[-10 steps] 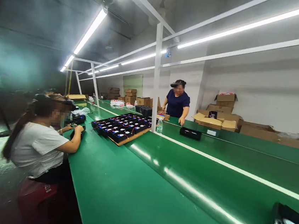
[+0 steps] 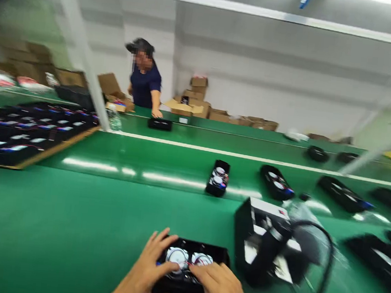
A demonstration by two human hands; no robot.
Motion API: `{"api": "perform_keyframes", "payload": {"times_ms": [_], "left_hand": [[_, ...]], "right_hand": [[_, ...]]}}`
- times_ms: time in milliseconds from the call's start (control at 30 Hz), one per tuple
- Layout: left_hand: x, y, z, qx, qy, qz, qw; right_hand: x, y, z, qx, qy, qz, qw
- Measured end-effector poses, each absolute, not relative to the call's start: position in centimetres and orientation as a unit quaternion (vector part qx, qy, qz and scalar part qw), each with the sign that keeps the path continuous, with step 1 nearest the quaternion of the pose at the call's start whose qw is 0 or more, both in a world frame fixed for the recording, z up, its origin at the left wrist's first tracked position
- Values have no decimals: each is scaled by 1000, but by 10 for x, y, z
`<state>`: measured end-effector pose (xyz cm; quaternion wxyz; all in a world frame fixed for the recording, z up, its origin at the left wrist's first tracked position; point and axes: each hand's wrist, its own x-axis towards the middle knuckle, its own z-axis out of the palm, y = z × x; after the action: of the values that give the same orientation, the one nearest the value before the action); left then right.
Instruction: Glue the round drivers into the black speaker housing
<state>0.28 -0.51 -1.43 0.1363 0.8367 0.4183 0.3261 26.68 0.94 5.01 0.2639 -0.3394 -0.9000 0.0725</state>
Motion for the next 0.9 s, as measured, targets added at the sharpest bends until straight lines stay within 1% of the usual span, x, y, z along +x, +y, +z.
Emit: {"api": "perform_keyframes", "payload": {"times_ms": [100,200,267,367,567,700,900], "left_hand": [[2,-10,-8,837,446,305,84],[3,-11,-1,841,463,270,79],[5,-9,-2,842,468,260,73],[9,-5,-10,837,481,253,58],[10,-5,-11,843,470,258,37],[7,-3,-12,845,470,250,56],[2,1,-8,856,457,225,86]], "right_hand": [[255,5,57,-378,-887,90,247],[244,0,62,-387,-892,90,215],[240,0,64,-383,-903,87,175],[235,1,64,-376,-914,98,116],[223,4,64,-355,-925,127,50],[225,8,68,-350,-925,147,26],[227,13,73,-333,-923,189,23]]}}
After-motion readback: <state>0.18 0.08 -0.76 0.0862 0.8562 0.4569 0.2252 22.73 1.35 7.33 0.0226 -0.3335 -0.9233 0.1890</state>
